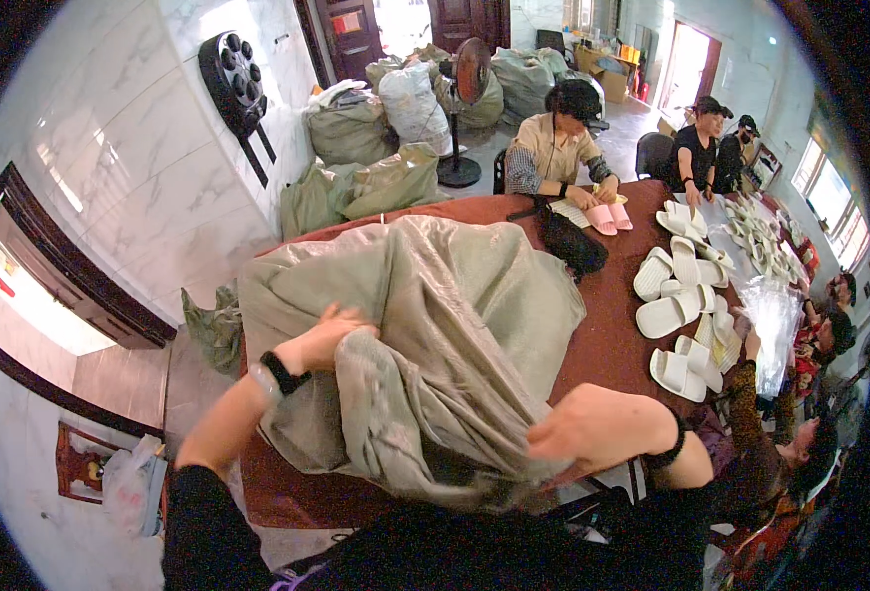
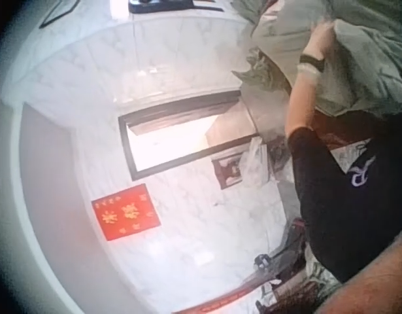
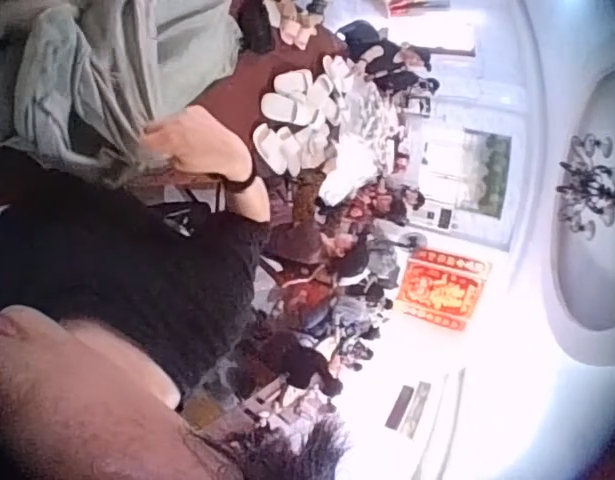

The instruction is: Trimming loose threads from slippers with scissors and placing them into individual plastic bags.

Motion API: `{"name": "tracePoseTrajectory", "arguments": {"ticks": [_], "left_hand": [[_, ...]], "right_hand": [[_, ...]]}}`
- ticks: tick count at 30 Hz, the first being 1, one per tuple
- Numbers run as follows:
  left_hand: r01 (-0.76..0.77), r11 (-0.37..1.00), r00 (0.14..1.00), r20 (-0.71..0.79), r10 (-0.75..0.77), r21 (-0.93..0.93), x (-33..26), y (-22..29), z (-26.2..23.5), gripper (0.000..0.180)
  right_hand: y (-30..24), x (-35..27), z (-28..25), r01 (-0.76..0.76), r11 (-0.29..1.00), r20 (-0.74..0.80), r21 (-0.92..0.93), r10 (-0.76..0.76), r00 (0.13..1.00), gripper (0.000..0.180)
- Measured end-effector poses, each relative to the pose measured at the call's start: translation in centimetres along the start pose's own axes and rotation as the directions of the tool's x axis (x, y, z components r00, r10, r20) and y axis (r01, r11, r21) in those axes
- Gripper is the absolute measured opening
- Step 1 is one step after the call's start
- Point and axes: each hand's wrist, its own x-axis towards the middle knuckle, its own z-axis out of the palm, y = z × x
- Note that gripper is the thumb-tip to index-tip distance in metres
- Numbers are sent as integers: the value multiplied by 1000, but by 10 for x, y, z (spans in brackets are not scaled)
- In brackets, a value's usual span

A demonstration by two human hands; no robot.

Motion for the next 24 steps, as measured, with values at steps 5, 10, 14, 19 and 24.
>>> {"name": "tracePoseTrajectory", "arguments": {"ticks": [5, 10, 14, 19, 24], "left_hand": [[103, 871, 924, 369, 95, -481, 27, -69, -20, 32], [282, 937, 957, 12, -291, 208, 34, -215, -250, 21], [51, 732, 830, -378, -410, -680, 53, -190, -335, 25], [-35, 821, 826, -479, -297, -570, 102, -119, -330, 26], [-126, 904, 787, -596, -160, -408, 110, 27, -280, 30]], "right_hand": [[80, -39, 54, -345, 917, -447, 200, 399, 801, 41], [157, -32, 13, -168, 957, -644, 238, 285, 710, 105], [241, 17, -46, -181, 983, -834, -31, 75, 547, 116], [154, 149, -118, -100, 918, -402, 385, 264, 877, 87], [85, 212, -131, -27, 946, -371, 324, 153, 916, 86]]}}
